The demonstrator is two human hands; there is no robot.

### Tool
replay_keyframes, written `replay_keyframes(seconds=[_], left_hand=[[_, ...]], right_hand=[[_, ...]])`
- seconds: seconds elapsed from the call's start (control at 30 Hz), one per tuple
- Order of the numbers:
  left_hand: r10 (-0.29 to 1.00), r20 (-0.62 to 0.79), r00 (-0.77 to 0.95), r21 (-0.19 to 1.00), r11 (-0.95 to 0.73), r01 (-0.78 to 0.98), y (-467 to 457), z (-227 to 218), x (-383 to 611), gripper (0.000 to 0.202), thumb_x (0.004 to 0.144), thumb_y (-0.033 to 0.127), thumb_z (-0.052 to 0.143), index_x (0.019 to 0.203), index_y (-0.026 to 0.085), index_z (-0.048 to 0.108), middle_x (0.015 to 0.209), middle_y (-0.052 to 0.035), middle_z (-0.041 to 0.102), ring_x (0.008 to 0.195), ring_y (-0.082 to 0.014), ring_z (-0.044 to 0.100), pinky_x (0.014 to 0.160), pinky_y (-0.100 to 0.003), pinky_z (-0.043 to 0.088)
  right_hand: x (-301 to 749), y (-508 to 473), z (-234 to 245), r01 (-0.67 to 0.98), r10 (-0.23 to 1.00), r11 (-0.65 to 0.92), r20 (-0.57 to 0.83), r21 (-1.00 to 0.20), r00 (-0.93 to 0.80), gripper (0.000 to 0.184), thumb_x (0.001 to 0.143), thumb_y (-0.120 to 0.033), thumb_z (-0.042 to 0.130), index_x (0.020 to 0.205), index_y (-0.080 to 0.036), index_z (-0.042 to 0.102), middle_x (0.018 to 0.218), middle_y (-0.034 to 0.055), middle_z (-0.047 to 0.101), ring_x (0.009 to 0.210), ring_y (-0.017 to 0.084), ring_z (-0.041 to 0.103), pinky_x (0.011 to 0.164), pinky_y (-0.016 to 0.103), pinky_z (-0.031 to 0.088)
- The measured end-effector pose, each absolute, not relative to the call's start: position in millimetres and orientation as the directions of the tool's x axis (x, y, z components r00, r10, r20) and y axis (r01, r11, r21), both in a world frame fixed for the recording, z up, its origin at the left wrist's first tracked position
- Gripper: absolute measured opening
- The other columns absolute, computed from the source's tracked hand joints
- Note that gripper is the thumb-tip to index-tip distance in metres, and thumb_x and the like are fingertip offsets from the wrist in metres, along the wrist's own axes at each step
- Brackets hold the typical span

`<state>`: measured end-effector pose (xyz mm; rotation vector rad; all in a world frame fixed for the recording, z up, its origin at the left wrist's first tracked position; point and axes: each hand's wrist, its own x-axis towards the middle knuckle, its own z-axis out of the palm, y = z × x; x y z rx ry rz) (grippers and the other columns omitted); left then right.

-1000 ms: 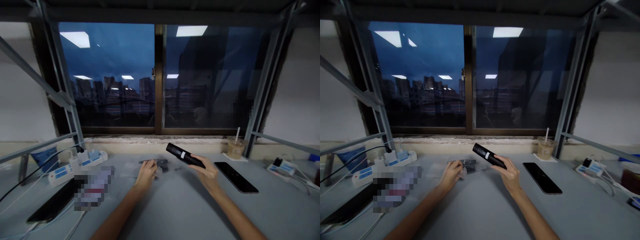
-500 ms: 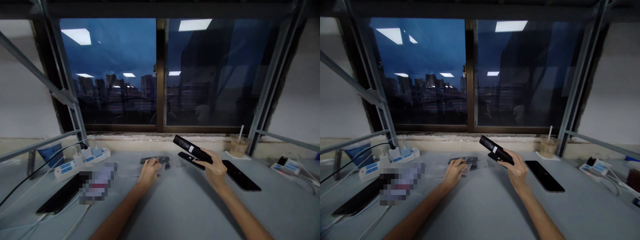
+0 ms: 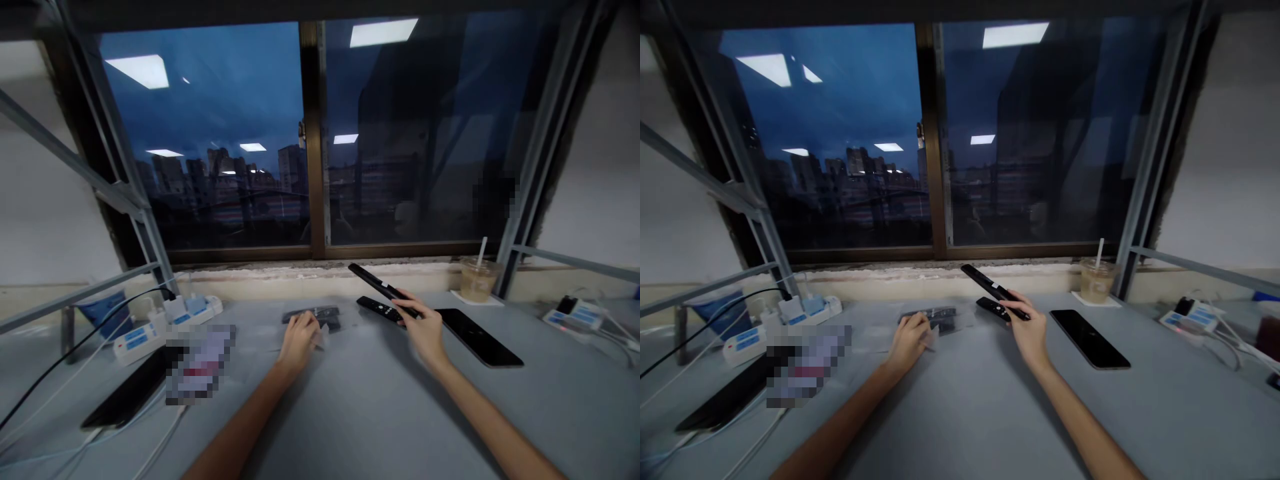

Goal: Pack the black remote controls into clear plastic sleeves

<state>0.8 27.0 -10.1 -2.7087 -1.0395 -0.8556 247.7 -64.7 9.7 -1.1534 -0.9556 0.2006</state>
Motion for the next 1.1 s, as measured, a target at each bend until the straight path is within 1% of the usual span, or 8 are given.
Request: replay_keyframes(seconds=[0.13, 0.33, 0.53, 0.6, 0.73, 0.9, 1.0, 1.1], left_hand=[[0.571, 0.508, 0.645, 0.080, -0.777, 0.625, 25.4, -9.9, 1.4, 0.018, 0.075, 0.006, 0.054, 0.084, 0.019, 0.061, 0.092, -0.0022, 0.057, 0.091, -0.0173, 0.052, 0.081, -0.031, 0.034], [0.585, 0.390, 0.712, 0.089, -0.793, 0.603, 25.9, -10.9, 0.6, 0.027, 0.074, 0.003, 0.052, 0.090, 0.022, 0.063, 0.099, -0.0024, 0.057, 0.097, -0.0178, 0.051, 0.083, -0.031, 0.033], [0.566, 0.486, 0.666, 0.113, -0.796, 0.594, 22.2, -8.2, 0.9, 0.025, 0.080, 0.009, 0.045, 0.096, 0.020, 0.061, 0.099, -0.0045, 0.058, 0.095, -0.0174, 0.052, 0.083, -0.032, 0.036], [0.552, 0.529, 0.645, 0.114, -0.799, 0.590, 19.9, -6.7, 0.9, 0.022, 0.077, 0.014, 0.051, 0.096, 0.019, 0.060, 0.099, -0.0051, 0.058, 0.096, -0.0186, 0.052, 0.085, -0.033, 0.036], [0.537, 0.566, 0.626, 0.095, -0.797, 0.597, 18.7, -6.2, 1.0, 0.031, 0.063, 0.019, 0.065, 0.094, 0.020, 0.061, 0.099, -0.0050, 0.057, 0.097, -0.0213, 0.051, 0.087, -0.035, 0.035], [0.534, 0.539, 0.651, 0.070, -0.799, 0.597, 23.2, -8.0, 0.9, 0.024, 0.079, 0.014, 0.051, 0.099, 0.022, 0.062, 0.099, -0.0046, 0.058, 0.097, -0.0189, 0.052, 0.085, -0.034, 0.037], [0.546, 0.547, 0.635, 0.069, -0.786, 0.615, 26.4, -9.4, 0.1, 0.020, 0.082, 0.012, 0.048, 0.093, 0.019, 0.062, 0.098, -0.0047, 0.059, 0.095, -0.0186, 0.052, 0.084, -0.034, 0.038], [0.539, 0.563, 0.627, 0.072, -0.787, 0.612, 29.1, -11.6, -0.5, 0.016, 0.080, 0.010, 0.050, 0.087, 0.018, 0.061, 0.097, -0.0042, 0.058, 0.094, -0.0179, 0.052, 0.083, -0.032, 0.038]], right_hand=[[248.5, -58.7, 6.9, 0.037, 0.613, 0.411, 0.306, -0.911, 0.729, 0.036, 0.054, -0.037, 0.073, 0.082, -0.017, 0.069, 0.095, 0.0076, 0.066, 0.076, 0.020, 0.062, 0.045, 0.024, 0.052], [254.0, -54.7, -0.1, -0.108, 0.657, 0.390, 0.195, -0.914, 0.728, 0.042, 0.050, -0.035, 0.075, 0.087, -0.019, 0.066, 0.079, 0.0034, 0.067, 0.072, 0.018, 0.064, 0.043, 0.020, 0.050], [257.9, -52.0, -7.5, -0.296, 0.733, 0.359, 0.071, -0.885, 0.676, 0.045, 0.050, -0.028, 0.076, 0.093, -0.025, 0.063, 0.074, 0.0008, 0.068, 0.073, 0.018, 0.066, 0.044, 0.018, 0.050], [258.1, -51.3, -8.8, -0.263, 0.729, 0.352, 0.087, -0.898, 0.678, 0.040, 0.051, -0.028, 0.075, 0.089, -0.025, 0.064, 0.073, 0.0012, 0.067, 0.071, 0.018, 0.066, 0.043, 0.018, 0.050], [257.1, -51.3, -9.1, -0.204, 0.700, 0.331, 0.094, -0.921, 0.708, 0.032, 0.049, -0.028, 0.074, 0.080, -0.023, 0.066, 0.071, 0.0013, 0.066, 0.060, 0.014, 0.063, 0.042, 0.019, 0.049], [251.6, -52.9, -5.3, -0.117, 0.667, 0.333, 0.146, -0.936, 0.731, 0.027, 0.051, -0.029, 0.073, 0.076, -0.020, 0.068, 0.084, 0.0036, 0.066, 0.066, 0.014, 0.060, 0.042, 0.019, 0.047], [248.7, -56.4, -1.3, 0.108, 0.628, 0.371, 0.335, -0.922, 0.702, 0.019, 0.060, -0.031, 0.066, 0.073, -0.019, 0.069, 0.102, 0.0070, 0.063, 0.078, 0.019, 0.060, 0.043, 0.021, 0.046], [250.2, -63.6, 4.8, 0.502, 0.501, 0.446, 0.672, -0.741, 0.546, 0.016, 0.069, -0.021, 0.053, 0.067, -0.020, 0.070, 0.111, 0.0071, 0.058, 0.096, 0.023, 0.057, 0.062, 0.031, 0.051]])
